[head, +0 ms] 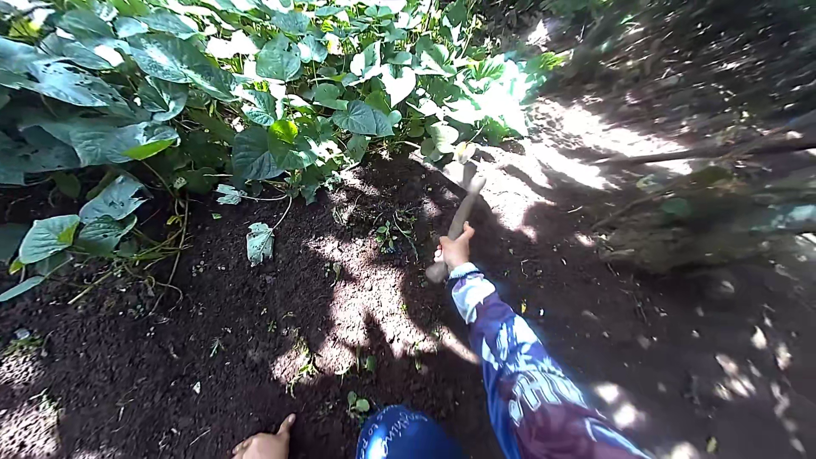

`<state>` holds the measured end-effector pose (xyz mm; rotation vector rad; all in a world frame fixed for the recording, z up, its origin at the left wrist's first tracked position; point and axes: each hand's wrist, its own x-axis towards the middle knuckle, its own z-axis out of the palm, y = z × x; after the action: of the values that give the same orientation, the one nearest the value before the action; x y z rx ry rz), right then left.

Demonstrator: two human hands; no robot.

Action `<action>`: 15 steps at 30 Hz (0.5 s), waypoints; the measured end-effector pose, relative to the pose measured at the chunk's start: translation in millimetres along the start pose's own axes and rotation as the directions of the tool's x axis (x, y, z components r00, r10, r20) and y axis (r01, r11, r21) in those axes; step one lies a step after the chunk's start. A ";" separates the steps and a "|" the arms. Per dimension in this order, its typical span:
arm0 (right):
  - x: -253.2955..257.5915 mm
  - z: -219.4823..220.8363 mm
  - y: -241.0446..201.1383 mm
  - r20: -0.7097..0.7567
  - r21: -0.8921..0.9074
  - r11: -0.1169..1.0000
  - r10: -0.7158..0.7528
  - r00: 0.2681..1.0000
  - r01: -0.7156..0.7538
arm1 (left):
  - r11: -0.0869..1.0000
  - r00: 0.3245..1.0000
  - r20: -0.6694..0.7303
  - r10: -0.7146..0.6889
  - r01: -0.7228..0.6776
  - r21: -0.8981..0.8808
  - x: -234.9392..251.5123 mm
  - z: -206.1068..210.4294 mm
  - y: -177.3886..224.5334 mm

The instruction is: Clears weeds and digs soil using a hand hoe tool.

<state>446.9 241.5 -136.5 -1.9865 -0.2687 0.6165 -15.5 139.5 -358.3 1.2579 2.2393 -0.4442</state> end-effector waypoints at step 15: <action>-58.5 18.2 47.2 0.142 0.073 0.995 0.060 0.988 -0.071 | 0.998 0.998 0.034 0.061 -0.061 0.003 0.9 -8.0 -3.3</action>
<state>384.4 207.3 -166.6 -1.8861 -0.2609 0.7984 -20.9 142.6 -352.2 1.3068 2.1668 -0.4437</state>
